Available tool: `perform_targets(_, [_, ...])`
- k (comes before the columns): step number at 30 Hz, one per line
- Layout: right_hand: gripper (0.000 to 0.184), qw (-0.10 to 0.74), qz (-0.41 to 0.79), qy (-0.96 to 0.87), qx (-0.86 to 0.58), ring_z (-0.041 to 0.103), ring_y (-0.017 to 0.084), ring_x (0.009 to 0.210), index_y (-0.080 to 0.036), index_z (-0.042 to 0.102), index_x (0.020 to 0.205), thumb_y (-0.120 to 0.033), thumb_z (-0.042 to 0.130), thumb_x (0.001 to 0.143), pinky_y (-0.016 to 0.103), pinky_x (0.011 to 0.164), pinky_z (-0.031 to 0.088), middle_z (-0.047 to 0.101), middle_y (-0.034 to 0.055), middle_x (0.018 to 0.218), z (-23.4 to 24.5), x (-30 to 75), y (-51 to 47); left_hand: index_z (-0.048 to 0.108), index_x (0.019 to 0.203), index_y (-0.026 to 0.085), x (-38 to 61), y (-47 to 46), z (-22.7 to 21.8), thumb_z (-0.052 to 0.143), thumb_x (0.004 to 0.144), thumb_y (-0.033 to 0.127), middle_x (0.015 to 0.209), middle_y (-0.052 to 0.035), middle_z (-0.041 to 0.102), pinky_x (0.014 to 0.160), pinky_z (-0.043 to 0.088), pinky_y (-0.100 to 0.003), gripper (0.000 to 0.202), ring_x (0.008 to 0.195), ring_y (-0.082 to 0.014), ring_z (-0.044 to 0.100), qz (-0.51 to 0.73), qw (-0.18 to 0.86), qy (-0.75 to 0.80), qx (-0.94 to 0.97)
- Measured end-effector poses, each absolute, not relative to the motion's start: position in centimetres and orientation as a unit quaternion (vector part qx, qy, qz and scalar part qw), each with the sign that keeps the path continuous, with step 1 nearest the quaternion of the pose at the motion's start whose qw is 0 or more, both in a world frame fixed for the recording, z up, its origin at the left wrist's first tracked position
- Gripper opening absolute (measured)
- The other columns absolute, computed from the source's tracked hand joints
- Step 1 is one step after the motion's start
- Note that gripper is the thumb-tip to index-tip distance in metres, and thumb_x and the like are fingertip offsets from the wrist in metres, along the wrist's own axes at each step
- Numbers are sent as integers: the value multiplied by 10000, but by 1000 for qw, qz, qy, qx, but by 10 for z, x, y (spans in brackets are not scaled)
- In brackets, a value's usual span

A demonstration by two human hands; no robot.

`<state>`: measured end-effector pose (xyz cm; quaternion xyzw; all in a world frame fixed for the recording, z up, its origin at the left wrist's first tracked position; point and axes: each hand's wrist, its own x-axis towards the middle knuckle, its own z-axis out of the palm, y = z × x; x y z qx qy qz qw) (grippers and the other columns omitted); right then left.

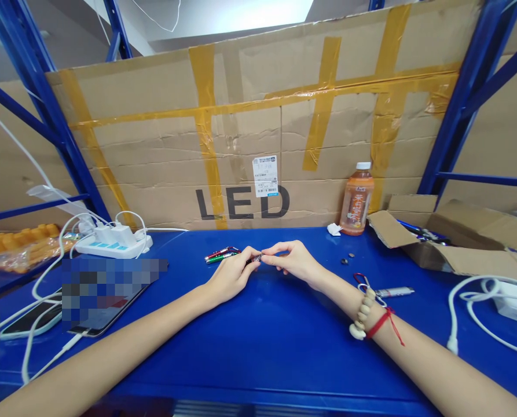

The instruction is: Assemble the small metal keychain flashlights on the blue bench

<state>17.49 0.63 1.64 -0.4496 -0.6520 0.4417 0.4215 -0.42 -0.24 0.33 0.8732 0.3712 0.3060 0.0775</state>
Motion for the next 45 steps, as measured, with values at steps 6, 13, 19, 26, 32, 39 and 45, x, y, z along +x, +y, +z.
perform_targets(6, [378,416,425,-670,-444,413,47,432,-117,663,713,-444,739,538,204,403,329,548,-28,533,18,176,7,478,1008,193,-4,-3,4,384,900,236,940,-40,655,686,468,-262,149,811,-174,628,301,77,372,875])
perform_targets(13, [387,423,409,-673,-448,431,54,444,-112,654,697,-457,731,540,203,400,332,556,-17,557,19,173,3,502,1045,208,-4,-1,4,352,908,227,897,-26,663,734,475,-261,204,821,-165,632,303,47,378,874])
perform_targets(19, [375,421,421,-671,-442,419,46,459,-120,662,719,-463,717,578,201,410,329,566,-11,605,20,172,1,514,1045,196,-4,0,2,357,905,214,892,-38,661,766,473,-272,212,835,-168,629,322,16,372,870])
perform_targets(26, [376,414,426,-683,-425,428,42,471,-117,679,741,-465,705,599,199,417,325,573,5,667,21,175,2,436,931,198,-5,-2,2,326,908,203,909,-49,637,696,471,-270,112,816,-170,624,311,72,363,875])
perform_targets(32, [364,441,398,-700,-397,440,46,439,-125,649,642,-475,714,566,214,405,331,564,5,670,14,173,2,355,818,206,-6,-1,-1,322,908,216,897,-67,624,659,461,-278,96,809,-188,617,322,82,340,880])
perform_targets(39, [322,469,331,-710,-409,442,41,429,-127,682,632,-443,698,571,224,424,365,533,5,678,12,168,1,320,786,213,-6,1,-5,346,898,201,895,-68,624,670,469,-276,116,819,-188,621,327,56,328,885])
perform_targets(45, [295,453,348,-695,-436,424,46,428,-133,652,592,-421,703,551,217,424,331,556,-5,606,16,166,-2,339,776,210,-7,4,-7,357,900,203,865,-55,622,668,467,-263,125,830,-185,621,336,21,315,887])
